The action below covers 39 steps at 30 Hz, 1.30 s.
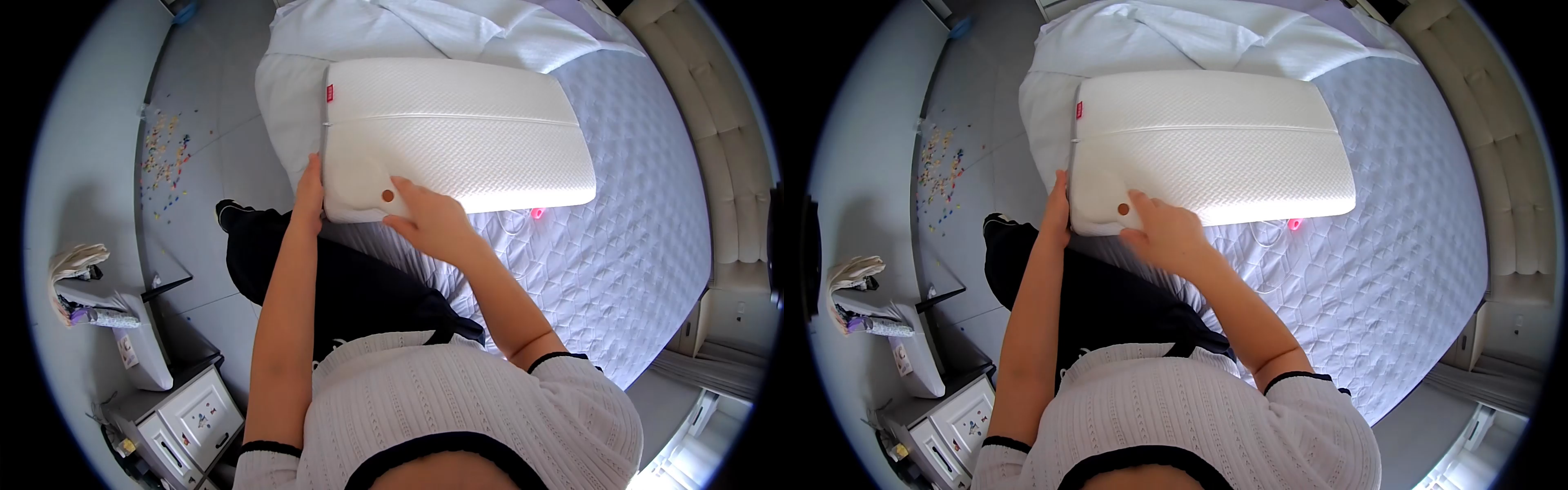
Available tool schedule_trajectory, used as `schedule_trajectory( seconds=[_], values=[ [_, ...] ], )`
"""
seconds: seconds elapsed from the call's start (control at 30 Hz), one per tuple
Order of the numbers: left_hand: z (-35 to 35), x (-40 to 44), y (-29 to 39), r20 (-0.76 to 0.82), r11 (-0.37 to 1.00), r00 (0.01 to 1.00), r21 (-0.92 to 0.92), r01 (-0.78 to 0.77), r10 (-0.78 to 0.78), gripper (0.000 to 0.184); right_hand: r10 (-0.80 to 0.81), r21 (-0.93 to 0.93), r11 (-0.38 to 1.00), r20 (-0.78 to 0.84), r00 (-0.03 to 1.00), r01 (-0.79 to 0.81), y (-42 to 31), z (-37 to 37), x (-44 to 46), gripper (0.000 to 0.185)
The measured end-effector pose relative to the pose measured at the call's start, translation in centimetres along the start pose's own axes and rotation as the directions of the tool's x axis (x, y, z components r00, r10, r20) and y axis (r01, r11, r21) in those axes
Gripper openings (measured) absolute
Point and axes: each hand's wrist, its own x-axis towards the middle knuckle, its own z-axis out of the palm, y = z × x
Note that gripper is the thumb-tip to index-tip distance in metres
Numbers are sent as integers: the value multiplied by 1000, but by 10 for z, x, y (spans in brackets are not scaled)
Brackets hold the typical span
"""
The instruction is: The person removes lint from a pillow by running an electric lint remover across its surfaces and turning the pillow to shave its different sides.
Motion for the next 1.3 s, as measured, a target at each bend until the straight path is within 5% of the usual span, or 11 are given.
schedule_trajectory(
  seconds=[0.1,0.3,0.47,0.7,0.8,0.97,1.07,1.13,1.2,1.3],
  values=[
    [-4,10,-7,-29,999,1000,45,6,-4,68,-65,-97,994,-228,972,43,35,-10,-9,56],
    [1,10,-8,-30,988,994,112,-103,107,67,345,-7,928,-358,868,-372,81,-72,-34,39],
    [3,5,-1,0,976,995,196,-94,96,70,404,-26,888,-431,807,-459,89,-79,-40,40],
    [0,7,-3,-21,983,997,167,-75,79,70,165,10,986,-249,954,-168,38,-28,-1,52],
    [6,2,2,-44,980,996,190,-61,71,67,-23,-88,996,-303,953,-3,30,15,27,61],
    [-4,14,-8,-19,978,996,190,-85,90,65,28,19,999,-148,989,-26,2,11,54,64],
    [-4,12,-9,-22,979,996,187,-85,90,67,18,-6,1000,-196,980,-19,21,11,56,58],
    [-1,11,-6,-43,974,996,218,-65,76,66,-7,-36,999,-404,915,-8,50,2,51,50],
    [-1,13,-8,-64,968,996,248,-37,55,65,160,83,987,-338,927,-140,61,-33,39,44],
    [-4,14,-8,2,970,997,234,-70,72,70,193,41,979,-481,855,-198,103,-56,17,42]
  ],
)
